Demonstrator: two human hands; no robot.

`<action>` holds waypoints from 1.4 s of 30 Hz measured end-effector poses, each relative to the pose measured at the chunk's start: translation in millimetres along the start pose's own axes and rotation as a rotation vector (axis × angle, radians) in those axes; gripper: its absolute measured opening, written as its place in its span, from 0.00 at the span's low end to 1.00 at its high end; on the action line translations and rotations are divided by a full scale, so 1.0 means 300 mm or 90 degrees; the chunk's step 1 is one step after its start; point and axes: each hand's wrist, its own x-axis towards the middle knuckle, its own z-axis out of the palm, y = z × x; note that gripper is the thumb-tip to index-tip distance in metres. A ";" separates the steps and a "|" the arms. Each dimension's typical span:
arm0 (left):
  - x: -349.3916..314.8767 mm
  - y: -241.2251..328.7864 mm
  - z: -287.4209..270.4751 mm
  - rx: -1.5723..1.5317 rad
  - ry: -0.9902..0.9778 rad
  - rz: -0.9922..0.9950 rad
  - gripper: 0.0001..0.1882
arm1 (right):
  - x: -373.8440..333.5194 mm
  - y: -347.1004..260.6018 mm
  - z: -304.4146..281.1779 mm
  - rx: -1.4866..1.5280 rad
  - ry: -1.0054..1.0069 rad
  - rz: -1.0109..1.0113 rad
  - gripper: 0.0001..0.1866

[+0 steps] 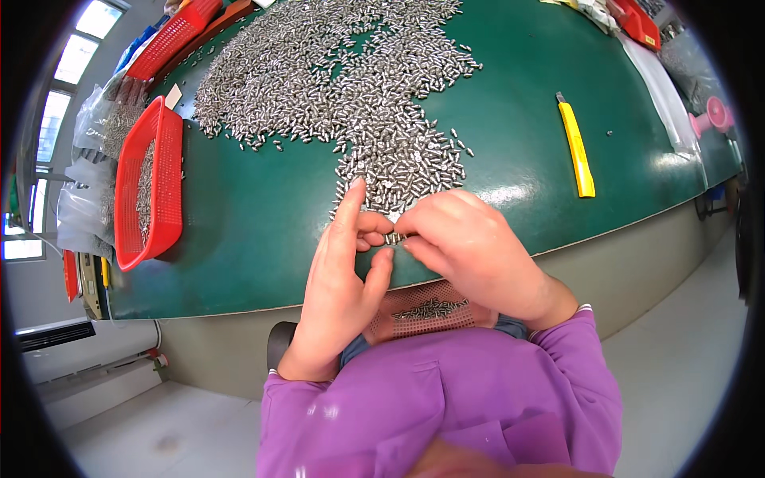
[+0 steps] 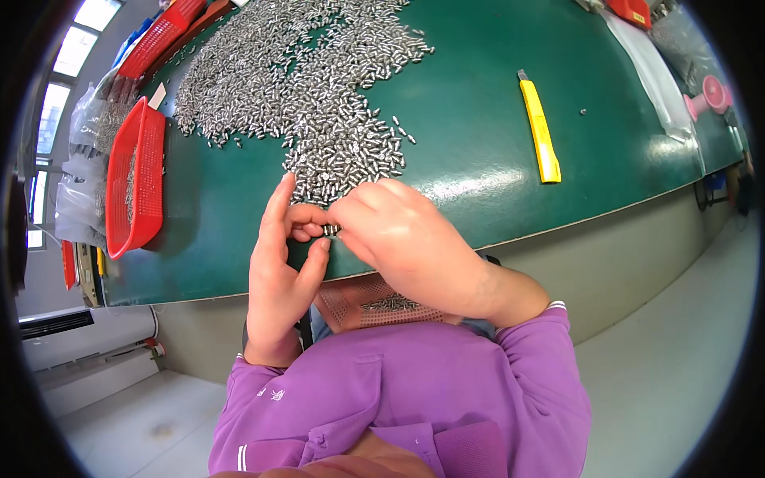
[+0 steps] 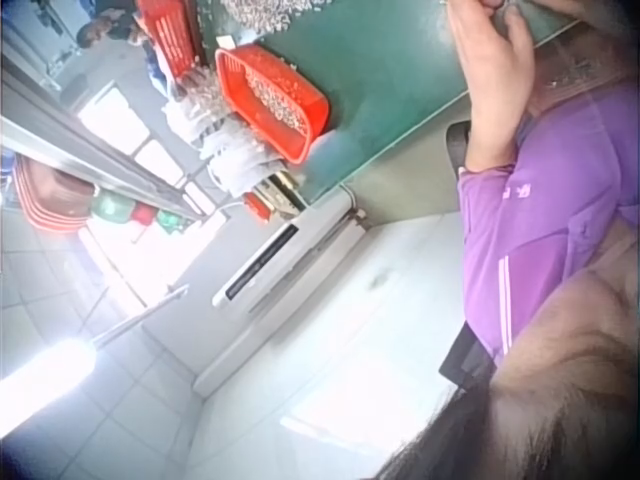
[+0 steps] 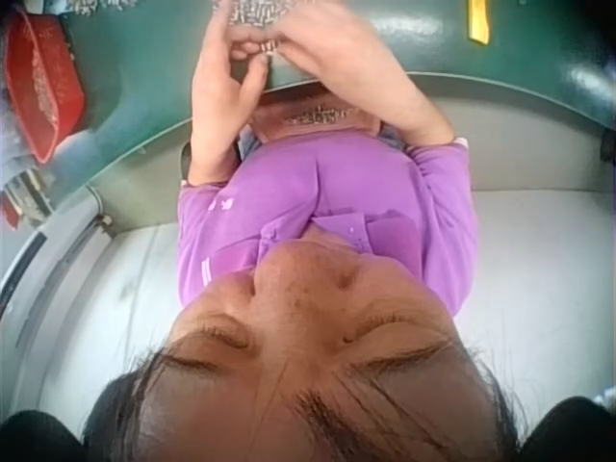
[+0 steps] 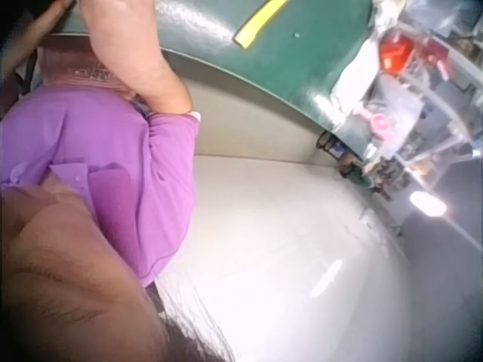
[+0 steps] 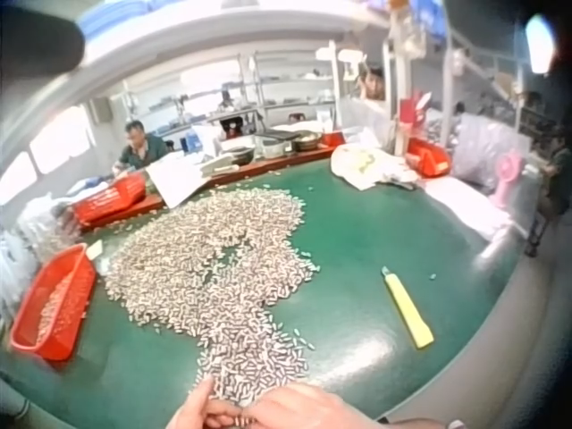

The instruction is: Manually sorting and inspecting small silver-colored metal components on a green workbench.

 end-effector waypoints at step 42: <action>-0.004 -0.006 0.017 -0.034 0.025 -0.002 0.40 | -0.002 0.000 0.034 -0.033 0.057 0.038 0.09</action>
